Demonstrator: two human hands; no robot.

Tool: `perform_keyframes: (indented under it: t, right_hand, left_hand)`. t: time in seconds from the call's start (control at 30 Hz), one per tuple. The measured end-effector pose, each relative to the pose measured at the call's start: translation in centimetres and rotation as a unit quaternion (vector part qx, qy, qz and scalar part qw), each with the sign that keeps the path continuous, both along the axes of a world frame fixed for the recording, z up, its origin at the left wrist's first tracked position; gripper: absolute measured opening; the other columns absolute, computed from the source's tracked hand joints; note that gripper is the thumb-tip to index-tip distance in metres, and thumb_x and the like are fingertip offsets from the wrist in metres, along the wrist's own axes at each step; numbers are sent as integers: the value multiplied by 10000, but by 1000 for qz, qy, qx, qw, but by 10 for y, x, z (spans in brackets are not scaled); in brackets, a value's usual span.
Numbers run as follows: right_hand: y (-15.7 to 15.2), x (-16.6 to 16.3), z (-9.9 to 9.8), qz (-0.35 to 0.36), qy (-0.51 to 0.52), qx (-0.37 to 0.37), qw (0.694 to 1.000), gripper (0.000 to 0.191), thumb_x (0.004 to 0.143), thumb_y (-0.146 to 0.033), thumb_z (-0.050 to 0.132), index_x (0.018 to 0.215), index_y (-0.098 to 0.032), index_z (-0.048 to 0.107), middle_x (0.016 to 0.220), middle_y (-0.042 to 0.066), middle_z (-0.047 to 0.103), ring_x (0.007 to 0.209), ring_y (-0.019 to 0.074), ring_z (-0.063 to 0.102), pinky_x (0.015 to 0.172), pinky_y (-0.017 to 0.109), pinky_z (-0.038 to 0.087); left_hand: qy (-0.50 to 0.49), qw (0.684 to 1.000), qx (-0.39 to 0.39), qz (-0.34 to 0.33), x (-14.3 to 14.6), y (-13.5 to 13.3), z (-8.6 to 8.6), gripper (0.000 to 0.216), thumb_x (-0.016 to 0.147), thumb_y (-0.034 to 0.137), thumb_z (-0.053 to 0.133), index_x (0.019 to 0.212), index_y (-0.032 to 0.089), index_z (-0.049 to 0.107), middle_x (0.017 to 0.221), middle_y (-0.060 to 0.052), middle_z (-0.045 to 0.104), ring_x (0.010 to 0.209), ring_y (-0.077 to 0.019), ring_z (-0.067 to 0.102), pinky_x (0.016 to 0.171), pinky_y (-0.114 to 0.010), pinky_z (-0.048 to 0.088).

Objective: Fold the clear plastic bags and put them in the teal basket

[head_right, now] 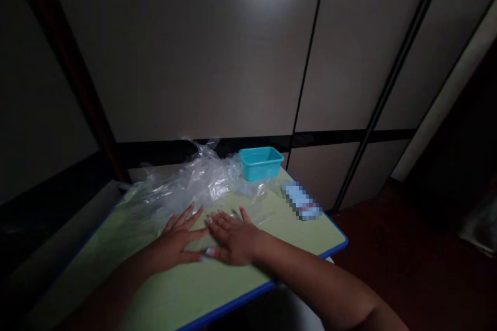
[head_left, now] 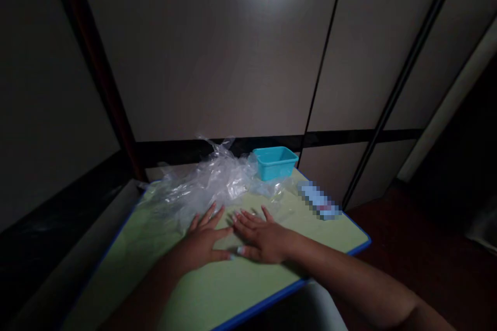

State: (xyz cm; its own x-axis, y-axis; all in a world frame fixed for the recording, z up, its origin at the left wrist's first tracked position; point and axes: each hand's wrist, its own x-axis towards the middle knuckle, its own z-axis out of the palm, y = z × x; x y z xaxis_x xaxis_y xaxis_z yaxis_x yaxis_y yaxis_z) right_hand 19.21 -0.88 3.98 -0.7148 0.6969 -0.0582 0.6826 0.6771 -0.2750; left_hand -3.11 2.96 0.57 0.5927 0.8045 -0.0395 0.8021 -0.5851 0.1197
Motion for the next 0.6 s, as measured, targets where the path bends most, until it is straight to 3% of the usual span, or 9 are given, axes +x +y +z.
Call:
perform_keyframes:
  t: [0.07,0.27,0.43,0.6]
  right_hand:
    - [-18,-6,0,14,23,-23,999,707,882,-562,190,1418,-132,19,1464,127,62,1348,233,33,1019,562,-73]
    - [-52,-14,-3,-40,92,-28,995,722,882,-564,215,1415,-98,72,1450,150,126,1348,219,54,1040,531,-82]
    - [-53,-9,-13,-137,106,2,985,718,878,-580,181,1414,-108,107,1440,156,181,1333,241,154,1040,547,-65]
    - [-47,11,-23,-244,98,27,964,725,874,-588,140,1409,-97,148,1434,163,198,1336,240,141,1041,540,-63]
  left_hand:
    - [12,1000,2,8,0,1,1,636,657,606,598,1242,401,453,1476,-23,77,1334,-328,-45,1018,-579,73]
    - [58,998,-8,4,-2,5,4,749,613,653,591,1285,416,358,1473,-37,79,1318,-371,-68,988,-617,118]
    - [69,998,1,0,-2,9,5,774,579,719,552,1270,430,357,1468,-6,136,1311,-413,-39,969,-644,123]
    - [63,998,6,7,2,8,9,796,542,750,557,1252,440,373,1462,-23,174,1307,-428,-21,964,-644,120]
